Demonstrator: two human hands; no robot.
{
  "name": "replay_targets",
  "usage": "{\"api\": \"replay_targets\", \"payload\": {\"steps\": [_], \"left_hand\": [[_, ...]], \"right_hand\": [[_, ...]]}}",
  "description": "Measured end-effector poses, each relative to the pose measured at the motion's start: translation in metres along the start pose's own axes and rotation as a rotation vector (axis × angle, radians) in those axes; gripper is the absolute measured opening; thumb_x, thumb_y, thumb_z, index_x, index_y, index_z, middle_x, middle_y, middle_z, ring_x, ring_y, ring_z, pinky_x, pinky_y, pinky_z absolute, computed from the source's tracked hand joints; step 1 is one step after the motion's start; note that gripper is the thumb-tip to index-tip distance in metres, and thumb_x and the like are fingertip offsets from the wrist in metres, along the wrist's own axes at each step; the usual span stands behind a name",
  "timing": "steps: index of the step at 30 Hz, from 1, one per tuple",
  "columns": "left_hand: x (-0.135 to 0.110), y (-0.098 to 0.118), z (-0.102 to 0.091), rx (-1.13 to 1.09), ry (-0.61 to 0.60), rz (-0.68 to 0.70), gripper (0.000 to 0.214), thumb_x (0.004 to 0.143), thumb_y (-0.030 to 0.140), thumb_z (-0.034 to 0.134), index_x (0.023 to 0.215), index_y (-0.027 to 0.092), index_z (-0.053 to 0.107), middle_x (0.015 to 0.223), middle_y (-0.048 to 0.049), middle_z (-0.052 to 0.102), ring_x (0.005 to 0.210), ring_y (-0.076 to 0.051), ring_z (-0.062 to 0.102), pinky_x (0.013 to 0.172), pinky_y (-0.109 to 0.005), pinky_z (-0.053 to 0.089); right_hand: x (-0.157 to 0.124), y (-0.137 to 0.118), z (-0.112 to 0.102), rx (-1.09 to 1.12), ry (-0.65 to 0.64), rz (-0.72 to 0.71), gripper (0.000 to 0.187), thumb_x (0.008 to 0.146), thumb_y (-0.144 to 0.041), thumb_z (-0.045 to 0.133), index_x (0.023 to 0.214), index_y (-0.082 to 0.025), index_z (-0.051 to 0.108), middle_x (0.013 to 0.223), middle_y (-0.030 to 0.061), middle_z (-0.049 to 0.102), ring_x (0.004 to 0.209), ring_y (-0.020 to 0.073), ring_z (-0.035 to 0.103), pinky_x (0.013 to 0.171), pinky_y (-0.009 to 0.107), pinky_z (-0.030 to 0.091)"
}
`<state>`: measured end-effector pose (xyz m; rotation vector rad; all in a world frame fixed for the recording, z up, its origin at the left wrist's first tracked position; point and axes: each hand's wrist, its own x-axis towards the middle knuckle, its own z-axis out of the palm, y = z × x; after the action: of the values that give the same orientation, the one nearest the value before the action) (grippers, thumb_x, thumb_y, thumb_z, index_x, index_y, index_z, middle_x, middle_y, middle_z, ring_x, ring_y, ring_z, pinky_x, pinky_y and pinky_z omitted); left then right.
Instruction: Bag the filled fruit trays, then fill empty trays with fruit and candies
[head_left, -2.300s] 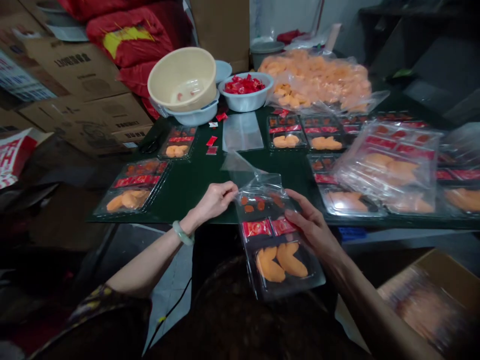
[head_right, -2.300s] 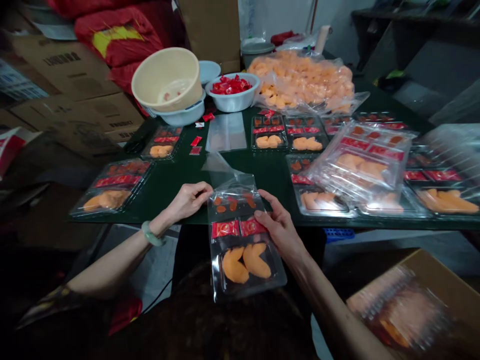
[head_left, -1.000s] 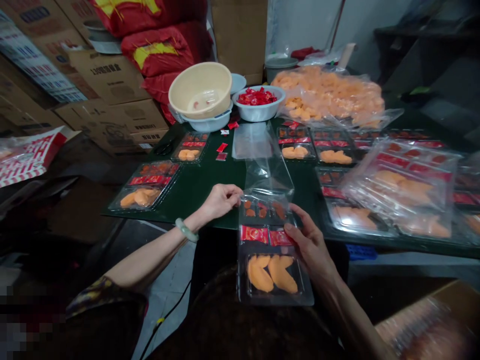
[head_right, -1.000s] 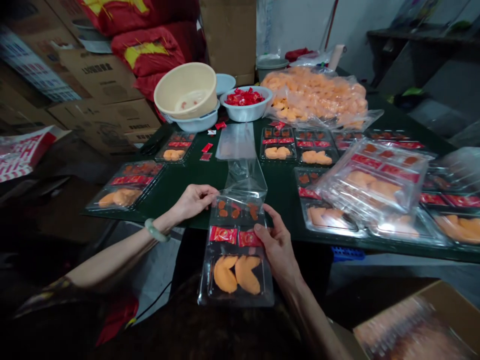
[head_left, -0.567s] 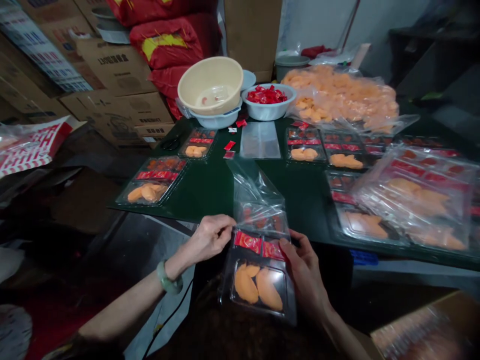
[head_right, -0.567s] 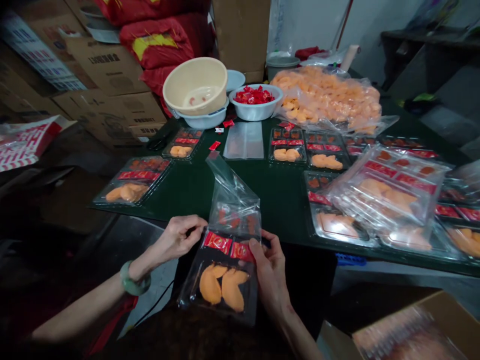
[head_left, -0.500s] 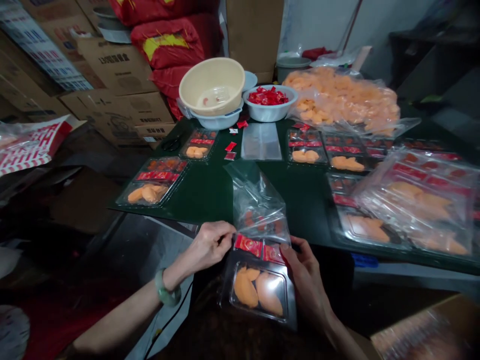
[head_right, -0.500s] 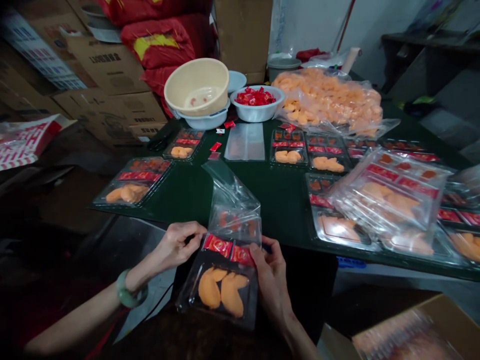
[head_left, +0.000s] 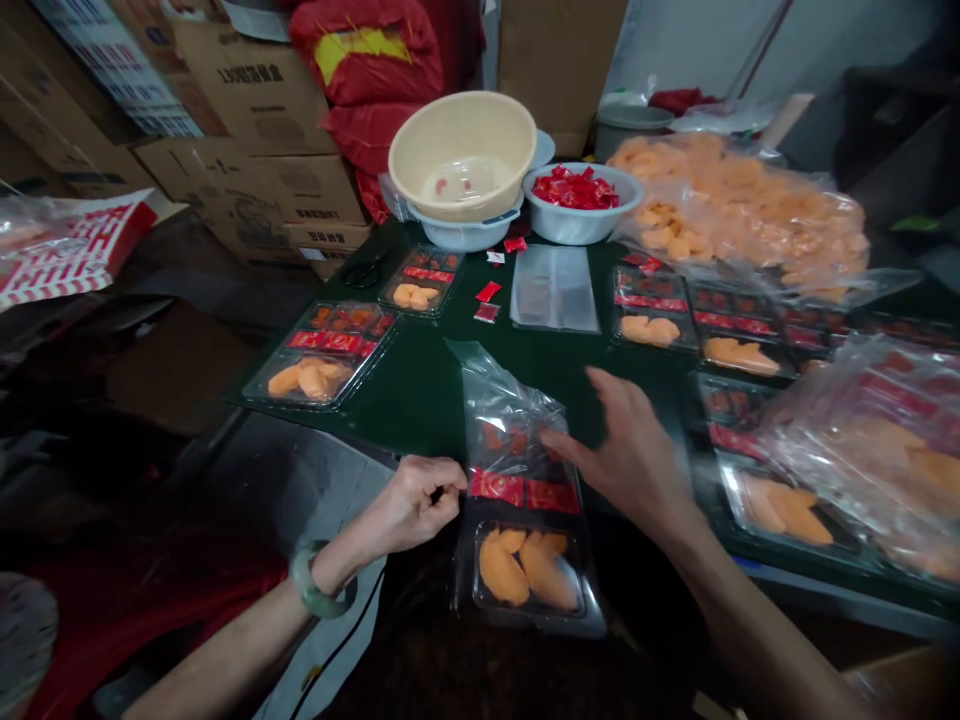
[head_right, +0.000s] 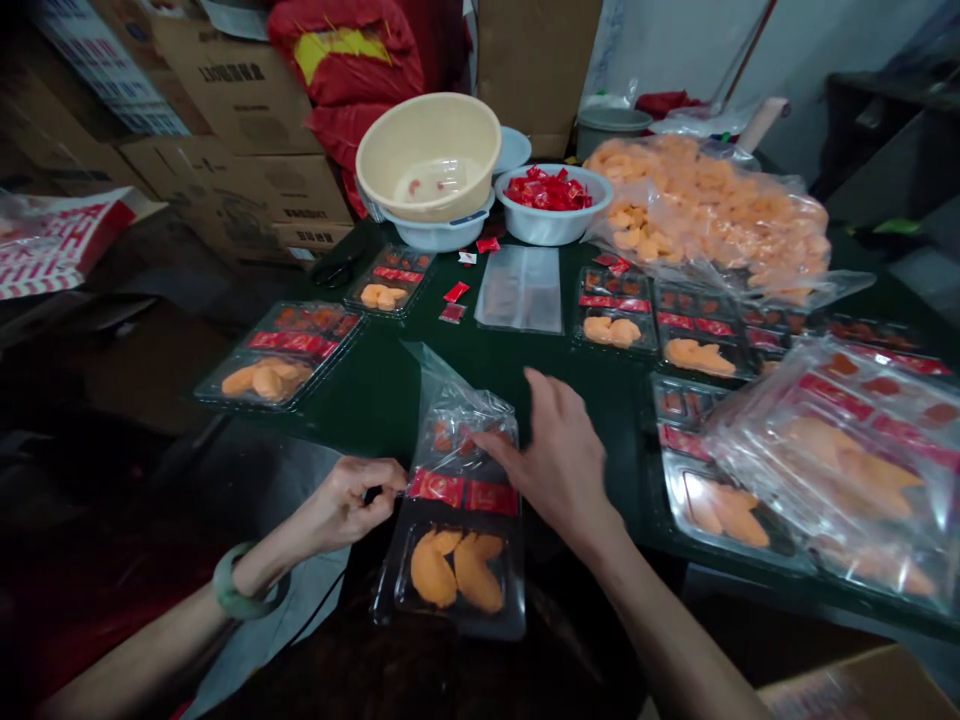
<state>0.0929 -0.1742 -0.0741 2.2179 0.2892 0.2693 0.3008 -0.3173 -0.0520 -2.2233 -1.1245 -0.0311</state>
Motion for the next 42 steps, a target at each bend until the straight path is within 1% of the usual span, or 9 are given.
{"api": "replay_targets", "payload": {"steps": [2,6,11,17,21,27,30,35,42], "left_hand": [[0.002,0.001,-0.004,0.000,-0.015,-0.009,0.015,0.072,0.009,0.041,0.065,0.017,0.052,0.063,0.0006,0.051,0.053,-0.008,0.040,0.050,-0.020,0.029],[0.000,0.002,-0.009,0.030,0.020,-0.068,0.015,0.072,0.010,0.041,0.065,0.017,0.054,0.064,-0.0004,0.053,0.052,-0.009,0.040,0.048,-0.021,0.029],[-0.007,-0.007,0.007,-0.078,0.055,-0.163,0.013,0.071,0.013,0.046,0.066,0.018,0.057,0.064,-0.0009,0.057,0.051,-0.009,0.044,0.048,-0.021,0.031],[-0.019,-0.003,0.047,-0.483,0.441,-0.613,0.016,0.078,0.034,0.056,0.083,0.019,0.053,0.061,0.0029,0.053,0.053,-0.011,0.050,0.050,-0.021,0.038],[-0.022,0.004,0.067,-0.737,0.298,-0.669,0.037,0.071,0.047,0.065,0.092,0.018,0.056,0.080,-0.0030,0.063,0.068,-0.013,0.057,0.060,-0.022,0.044],[-0.009,0.011,0.076,-1.001,0.257,-0.671,0.038,0.066,0.046,0.071,0.088,0.018,0.058,0.074,-0.0028,0.065,0.063,-0.015,0.060,0.060,-0.025,0.046],[-0.002,0.020,0.073,-1.146,0.280,-0.674,0.036,0.063,0.042,0.075,0.079,0.017,0.055,0.070,-0.0009,0.063,0.060,-0.014,0.059,0.059,-0.026,0.048],[0.000,0.036,0.065,-1.187,0.348,-0.679,0.036,0.061,0.038,0.078,0.077,0.018,0.052,0.064,0.0038,0.058,0.053,-0.009,0.055,0.050,-0.020,0.045],[0.005,0.051,0.060,-1.167,0.414,-0.593,0.031,0.064,0.034,0.076,0.080,0.019,0.054,0.067,0.0034,0.060,0.057,-0.009,0.056,0.056,-0.021,0.047]], "right_hand": [[0.046,-0.010,0.028,0.015,-0.142,-0.082,0.056,0.070,-0.045,0.065,0.119,-0.020,0.054,0.106,0.0114,0.063,0.096,0.0282,0.057,0.076,0.038,0.045],[0.097,0.005,0.060,0.024,-0.200,0.202,0.017,0.081,-0.029,0.049,0.083,-0.018,0.063,0.068,0.0031,0.063,0.064,0.0175,0.060,0.060,0.028,0.044],[0.076,0.043,0.047,-0.209,-0.084,0.379,0.018,0.081,-0.028,0.050,0.093,-0.018,0.059,0.081,0.0106,0.064,0.077,0.0249,0.061,0.064,0.032,0.042],[0.053,0.035,0.045,-0.431,-0.179,0.427,0.021,0.086,-0.029,0.042,0.097,-0.019,0.058,0.080,0.0115,0.064,0.075,0.0273,0.062,0.062,0.033,0.040],[0.054,0.033,0.049,-0.433,-0.186,0.432,0.021,0.086,-0.027,0.043,0.097,-0.019,0.058,0.080,0.0116,0.064,0.075,0.0268,0.062,0.064,0.034,0.041],[0.018,0.030,0.036,0.245,0.090,0.369,0.057,0.079,-0.042,0.056,0.127,-0.018,0.039,0.102,0.0096,0.059,0.082,0.0200,0.058,0.068,0.032,0.047],[-0.009,0.018,0.023,0.651,0.190,0.532,0.073,0.073,-0.050,0.062,0.131,-0.017,0.032,0.119,0.0133,0.051,0.097,0.0204,0.056,0.071,0.030,0.049],[-0.029,0.002,0.009,1.087,0.151,0.839,0.062,0.060,-0.042,0.077,0.110,-0.023,0.047,0.100,0.0051,0.061,0.088,0.0196,0.062,0.062,0.027,0.051],[-0.027,-0.001,-0.001,1.433,0.072,0.993,0.048,0.045,-0.019,0.085,0.083,-0.021,0.057,0.068,-0.0017,0.066,0.059,0.0145,0.061,0.048,0.024,0.050]]}}
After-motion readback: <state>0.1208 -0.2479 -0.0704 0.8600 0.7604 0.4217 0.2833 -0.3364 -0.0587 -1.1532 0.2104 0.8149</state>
